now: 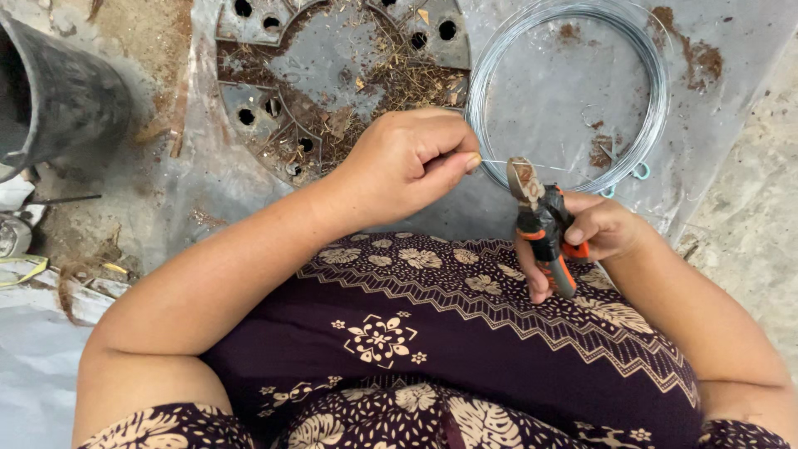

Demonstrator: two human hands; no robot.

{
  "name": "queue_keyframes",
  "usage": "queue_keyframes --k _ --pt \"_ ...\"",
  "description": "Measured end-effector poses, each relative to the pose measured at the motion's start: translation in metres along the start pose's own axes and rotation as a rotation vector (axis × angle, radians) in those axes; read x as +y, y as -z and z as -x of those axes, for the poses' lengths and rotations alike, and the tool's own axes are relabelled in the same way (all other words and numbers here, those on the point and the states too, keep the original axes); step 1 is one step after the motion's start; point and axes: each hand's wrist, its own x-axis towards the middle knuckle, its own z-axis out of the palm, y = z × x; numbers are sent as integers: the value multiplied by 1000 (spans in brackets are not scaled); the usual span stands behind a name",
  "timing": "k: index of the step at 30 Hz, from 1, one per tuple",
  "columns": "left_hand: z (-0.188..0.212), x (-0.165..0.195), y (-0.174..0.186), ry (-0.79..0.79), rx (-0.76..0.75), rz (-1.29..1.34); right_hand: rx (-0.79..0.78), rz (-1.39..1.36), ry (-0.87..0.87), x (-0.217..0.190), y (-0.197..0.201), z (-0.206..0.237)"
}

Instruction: The person sits on the floor and uses pliers to cut a bundle of thin metal wire into shorter pieces. They then separate a single strand, straighten it, and cut it again with the pliers.

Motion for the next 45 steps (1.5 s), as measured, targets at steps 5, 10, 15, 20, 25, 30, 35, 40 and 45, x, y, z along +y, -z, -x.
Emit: queue_keyframes --k 5,10,15,20,25,30,35,40,45 --pt "0 -1 5 -42 -64 12 -3 -43 -34 -1 -1 3" --pt "-2 1 7 -70 -132 47 -76 -31 -90 -5 -2 4" --pt "-3 4 9 -16 -239 107 -65 30 -81 -4 -1 12" --pt "-5 4 11 -23 -307 83 -25 17 -140 1 2 20" --pt "-6 4 12 -14 -357 77 -7 36 -223 0 4 22" --pt "-7 5 12 35 -390 67 -45 32 -208 1 4 21" --pt "-7 4 11 31 -387 69 -17 -17 -209 5 4 23" --pt "-7 2 12 15 -384 85 8 -26 -232 5 5 22" --pt "-6 1 13 35 -394 83 62 1 -293 3 4 19"
